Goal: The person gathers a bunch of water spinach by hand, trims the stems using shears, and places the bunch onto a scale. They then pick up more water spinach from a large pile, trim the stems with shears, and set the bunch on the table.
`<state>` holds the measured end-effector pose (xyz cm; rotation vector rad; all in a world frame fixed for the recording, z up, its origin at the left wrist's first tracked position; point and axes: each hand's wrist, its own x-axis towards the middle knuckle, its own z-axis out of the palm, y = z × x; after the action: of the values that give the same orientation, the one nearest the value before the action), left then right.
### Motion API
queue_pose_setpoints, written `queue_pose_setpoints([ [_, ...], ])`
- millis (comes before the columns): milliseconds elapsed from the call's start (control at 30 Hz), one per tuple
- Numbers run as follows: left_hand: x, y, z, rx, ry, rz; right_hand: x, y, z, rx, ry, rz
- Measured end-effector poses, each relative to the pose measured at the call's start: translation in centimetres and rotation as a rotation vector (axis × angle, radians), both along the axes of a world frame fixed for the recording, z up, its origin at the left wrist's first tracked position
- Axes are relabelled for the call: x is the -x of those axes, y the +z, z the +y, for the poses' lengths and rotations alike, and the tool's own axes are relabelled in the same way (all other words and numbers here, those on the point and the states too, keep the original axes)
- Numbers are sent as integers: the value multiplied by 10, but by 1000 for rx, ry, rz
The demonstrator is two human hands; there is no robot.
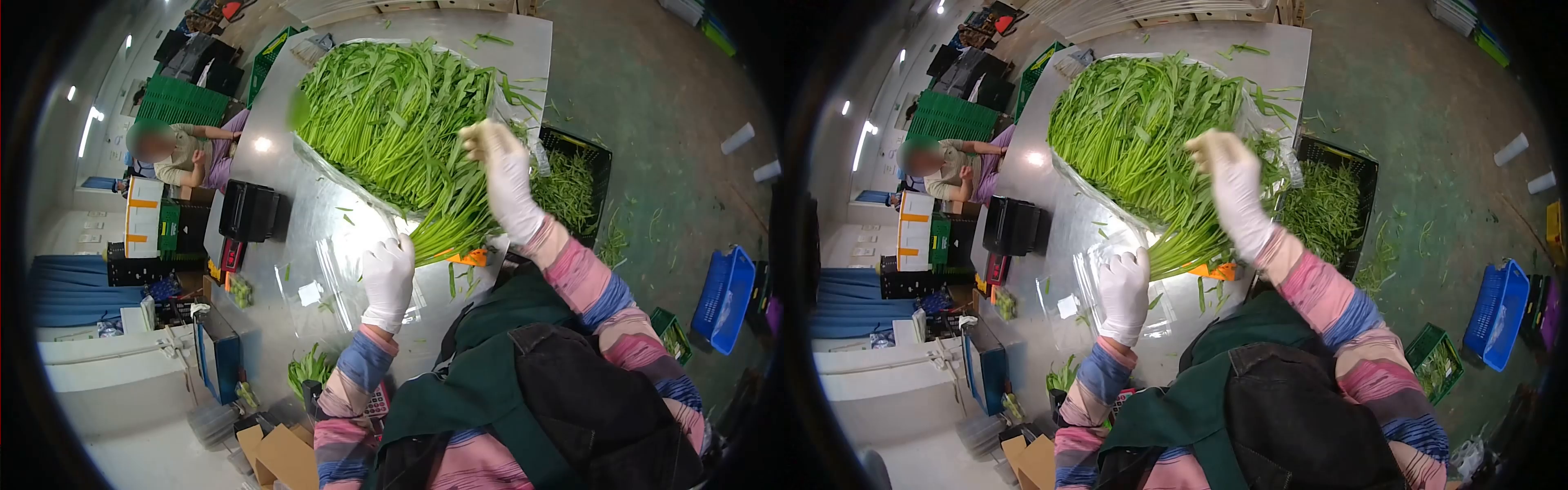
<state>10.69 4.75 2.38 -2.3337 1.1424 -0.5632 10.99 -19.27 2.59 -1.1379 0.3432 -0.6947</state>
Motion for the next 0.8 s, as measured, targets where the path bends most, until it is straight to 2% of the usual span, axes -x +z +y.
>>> queue_pose_setpoints([
  [33, 0, 0, 1, -3, 9, -2, -1, -3, -12, -293, -38, -20],
  [133, -2, 0, 0, 6, 9, -12, 18, -6, -21, 20, 290, 266],
  [233, -1, 1, -3, 17, 6, -10, 29, -32, 2, 691, 596, 603],
  [300, -1, 6, -8, 18, 11, 20, 37, -32, 16, 940, 423, 685],
  [367, 5, 14, -11, -20, 54, 57, 37, -38, 19, 1075, 388, 670],
  [433, 2, -8, 1, 127, 6, 148, 35, -38, 21, 1082, 358, 628],
  [567, 2, 2, -11, 116, 22, 31, 31, -35, 28, 1162, 300, 690],
  [633, 2, -1, -10, 55, 39, 12, 28, -54, 28, 1143, 317, 650],
  [733, 4, -2, -10, 30, 38, 21, 24, -61, 26, 961, 371, 643],
  [800, 4, -2, -10, 32, 36, 28, 28, -46, 27, 897, 340, 570],
])
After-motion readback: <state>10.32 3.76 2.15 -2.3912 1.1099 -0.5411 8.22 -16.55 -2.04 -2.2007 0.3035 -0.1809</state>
